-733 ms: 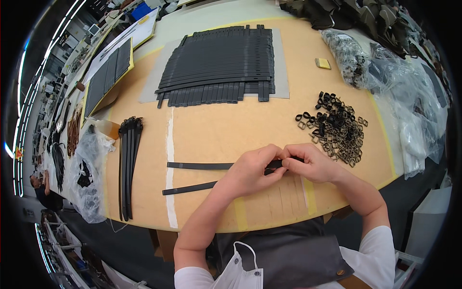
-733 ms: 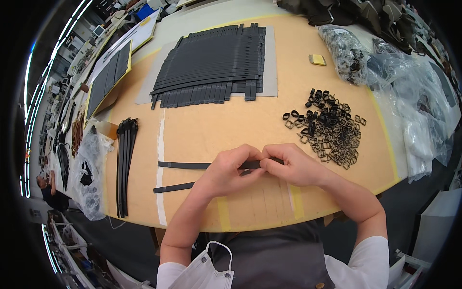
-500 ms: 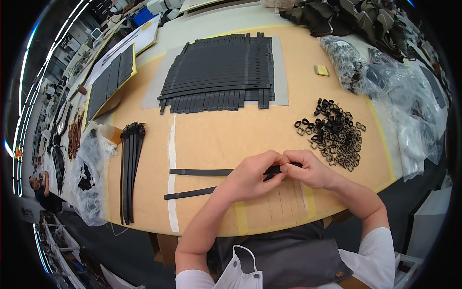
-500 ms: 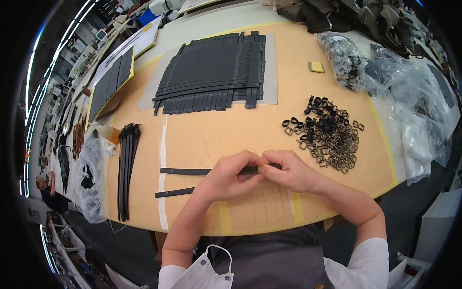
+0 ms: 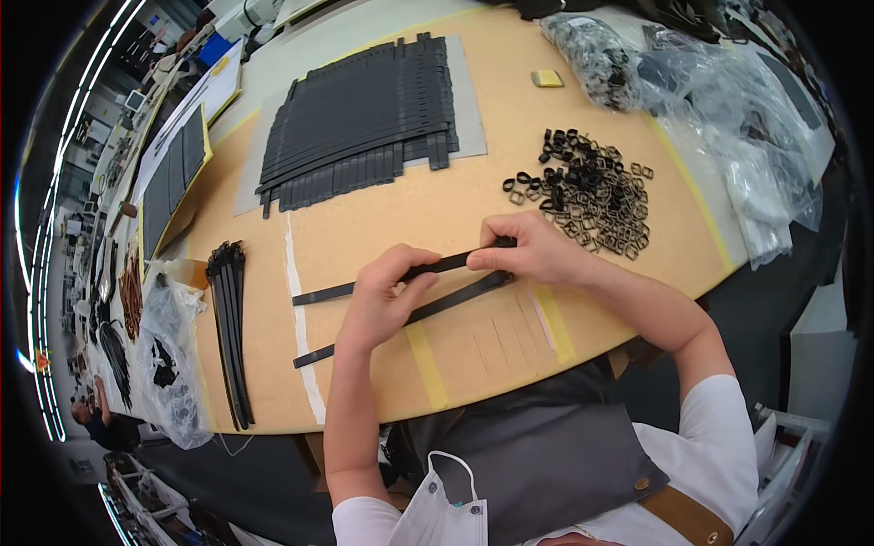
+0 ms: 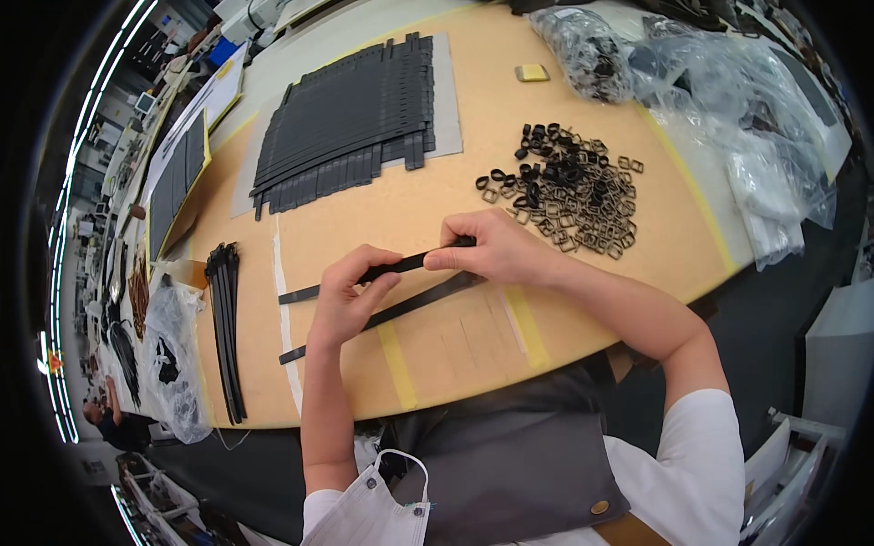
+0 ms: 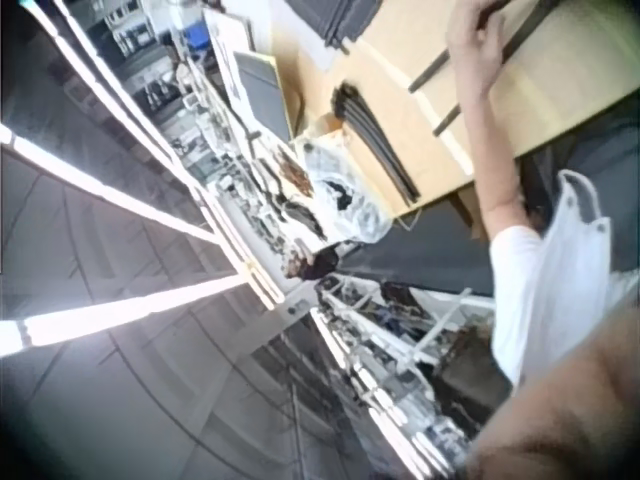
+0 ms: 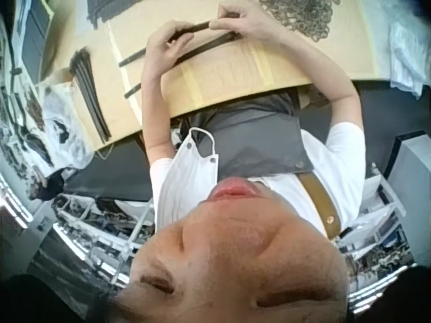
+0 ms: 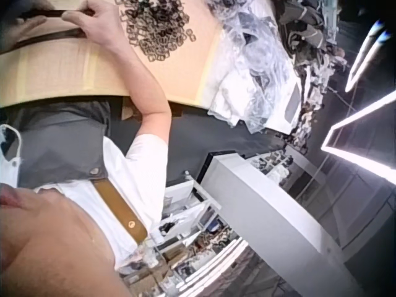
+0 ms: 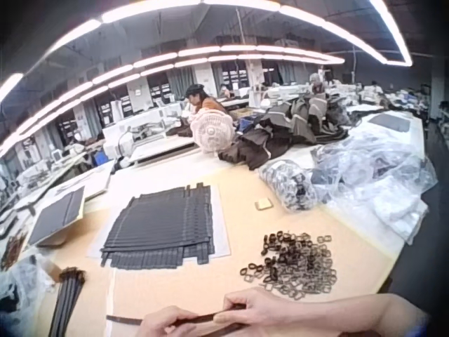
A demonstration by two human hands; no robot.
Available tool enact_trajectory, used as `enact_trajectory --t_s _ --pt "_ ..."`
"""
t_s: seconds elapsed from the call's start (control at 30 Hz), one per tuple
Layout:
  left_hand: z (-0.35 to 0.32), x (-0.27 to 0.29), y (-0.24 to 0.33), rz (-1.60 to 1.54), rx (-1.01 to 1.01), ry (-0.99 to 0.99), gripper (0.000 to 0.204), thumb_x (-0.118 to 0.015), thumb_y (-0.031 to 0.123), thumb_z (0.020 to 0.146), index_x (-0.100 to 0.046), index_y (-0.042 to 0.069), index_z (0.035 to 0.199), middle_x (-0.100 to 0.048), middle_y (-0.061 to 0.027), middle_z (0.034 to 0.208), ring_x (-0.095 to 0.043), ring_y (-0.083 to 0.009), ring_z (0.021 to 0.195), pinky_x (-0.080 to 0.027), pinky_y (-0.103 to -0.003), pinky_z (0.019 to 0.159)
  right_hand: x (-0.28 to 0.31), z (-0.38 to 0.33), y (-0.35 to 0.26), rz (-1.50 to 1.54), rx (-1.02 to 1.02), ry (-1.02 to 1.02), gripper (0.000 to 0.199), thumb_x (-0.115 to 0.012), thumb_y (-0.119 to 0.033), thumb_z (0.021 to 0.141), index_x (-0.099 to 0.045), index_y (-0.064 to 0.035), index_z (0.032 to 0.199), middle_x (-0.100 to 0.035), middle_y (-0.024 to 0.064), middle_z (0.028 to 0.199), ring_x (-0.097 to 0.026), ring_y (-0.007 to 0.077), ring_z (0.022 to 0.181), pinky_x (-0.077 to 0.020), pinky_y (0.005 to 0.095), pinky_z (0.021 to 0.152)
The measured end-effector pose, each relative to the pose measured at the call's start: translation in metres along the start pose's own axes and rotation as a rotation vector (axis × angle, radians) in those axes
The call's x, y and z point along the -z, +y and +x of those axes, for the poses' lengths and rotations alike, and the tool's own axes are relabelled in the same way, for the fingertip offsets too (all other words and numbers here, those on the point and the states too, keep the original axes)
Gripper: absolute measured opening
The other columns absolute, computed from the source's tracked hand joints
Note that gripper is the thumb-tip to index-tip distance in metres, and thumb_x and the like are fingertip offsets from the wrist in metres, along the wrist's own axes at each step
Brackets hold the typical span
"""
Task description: The person assembles black fabric straps by inserting metal buckles into the ends. They pick up a strap and a buckle, thread the buckle through the strap's loop, and place the finished unit on the table. This process is repeated continuously throughout the video.
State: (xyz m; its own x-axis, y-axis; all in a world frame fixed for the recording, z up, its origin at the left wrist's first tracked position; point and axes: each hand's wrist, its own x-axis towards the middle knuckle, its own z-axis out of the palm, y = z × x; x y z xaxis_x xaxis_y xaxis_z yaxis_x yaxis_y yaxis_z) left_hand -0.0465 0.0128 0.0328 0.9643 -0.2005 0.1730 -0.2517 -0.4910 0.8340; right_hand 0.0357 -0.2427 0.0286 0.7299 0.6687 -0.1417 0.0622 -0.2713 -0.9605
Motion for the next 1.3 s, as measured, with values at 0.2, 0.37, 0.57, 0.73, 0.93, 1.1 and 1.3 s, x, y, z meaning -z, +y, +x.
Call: enact_trajectory --t_s 0.2,0.37,0.57,0.73,0.93,1.1,1.3 --pt "-0.027 -0.010 -0.012 0.169 0.099 0.077 0.016 -0.071 0.001 0.094 -0.070 0.000 0.109 -0.065 -0.0092 0.105 -0.062 -0.0217 0.097 -0.051 -0.031 0.083 0.046 0.015 0.015 -0.075 0.198 0.399 0.028 -0.068 -0.029 0.103 -0.070 -0.0014 0.110 -0.074 0.0047 0.096 -0.065 0.0094 0.090 -0.0533 0.0280 0.081" --pt "-0.042 -0.030 -0.016 0.401 0.002 0.137 0.014 -0.069 0.003 0.093 -0.069 0.002 0.108 -0.059 -0.0113 0.103 -0.054 -0.0296 0.100 -0.048 -0.038 0.086 0.079 0.014 0.013 -0.332 0.237 0.560 0.024 -0.069 -0.023 0.100 -0.072 -0.0035 0.113 -0.074 0.0063 0.097 -0.066 0.0177 0.090 -0.0538 0.0327 0.086" --pt "-0.052 -0.041 -0.013 0.469 -0.111 0.168 0.010 -0.071 0.004 0.092 -0.069 0.004 0.102 -0.060 -0.0107 0.096 -0.057 -0.0307 0.092 -0.047 -0.041 0.086 0.055 0.026 0.047 -0.785 0.375 0.409 0.021 -0.072 -0.015 0.091 -0.076 -0.0092 0.111 -0.071 0.0064 0.111 -0.059 0.0280 0.113 -0.0488 0.0408 0.100" --pt "-0.038 -0.027 -0.007 0.482 -0.168 0.182 0.007 -0.071 0.002 0.092 -0.069 0.002 0.099 -0.065 -0.0106 0.093 -0.059 -0.0301 0.090 -0.048 -0.040 0.083 0.043 0.035 0.053 -0.874 0.391 0.404 0.014 -0.069 -0.011 0.092 -0.075 -0.0073 0.104 -0.068 0.0071 0.102 -0.059 0.0280 0.105 -0.0478 0.0418 0.097" --pt "0.101 0.029 -0.043 0.626 -0.321 0.177 0.008 -0.073 0.005 0.090 -0.069 0.005 0.098 -0.066 -0.0077 0.095 -0.058 -0.0291 0.092 -0.045 -0.041 0.087 0.031 0.041 0.050 -0.845 0.523 0.466 0.010 -0.068 -0.010 0.090 -0.069 -0.0079 0.100 -0.064 0.0078 0.095 -0.059 0.0271 0.098 -0.0463 0.0409 0.090" --pt "0.205 0.029 -0.080 0.766 -0.157 0.092 0.015 -0.076 0.010 0.088 -0.072 0.006 0.102 -0.069 -0.0071 0.104 -0.060 -0.0288 0.104 -0.047 -0.041 0.095 0.026 0.027 0.030 -0.719 0.529 0.398 0.014 -0.065 -0.007 0.091 -0.065 -0.0048 0.105 -0.063 0.0118 0.093 -0.062 0.0305 0.093 -0.0528 0.0398 0.082" --pt "0.219 0.029 -0.095 0.671 -0.023 -0.032 0.018 -0.079 0.013 0.088 -0.071 0.005 0.102 -0.067 -0.0072 0.105 -0.059 -0.0291 0.108 -0.048 -0.039 0.097 0.022 0.021 0.032 -0.454 0.384 0.245 0.014 -0.064 -0.011 0.098 -0.061 -0.0034 0.110 -0.065 0.0143 0.099 -0.067 0.0319 0.092 -0.0555 0.0410 0.080"
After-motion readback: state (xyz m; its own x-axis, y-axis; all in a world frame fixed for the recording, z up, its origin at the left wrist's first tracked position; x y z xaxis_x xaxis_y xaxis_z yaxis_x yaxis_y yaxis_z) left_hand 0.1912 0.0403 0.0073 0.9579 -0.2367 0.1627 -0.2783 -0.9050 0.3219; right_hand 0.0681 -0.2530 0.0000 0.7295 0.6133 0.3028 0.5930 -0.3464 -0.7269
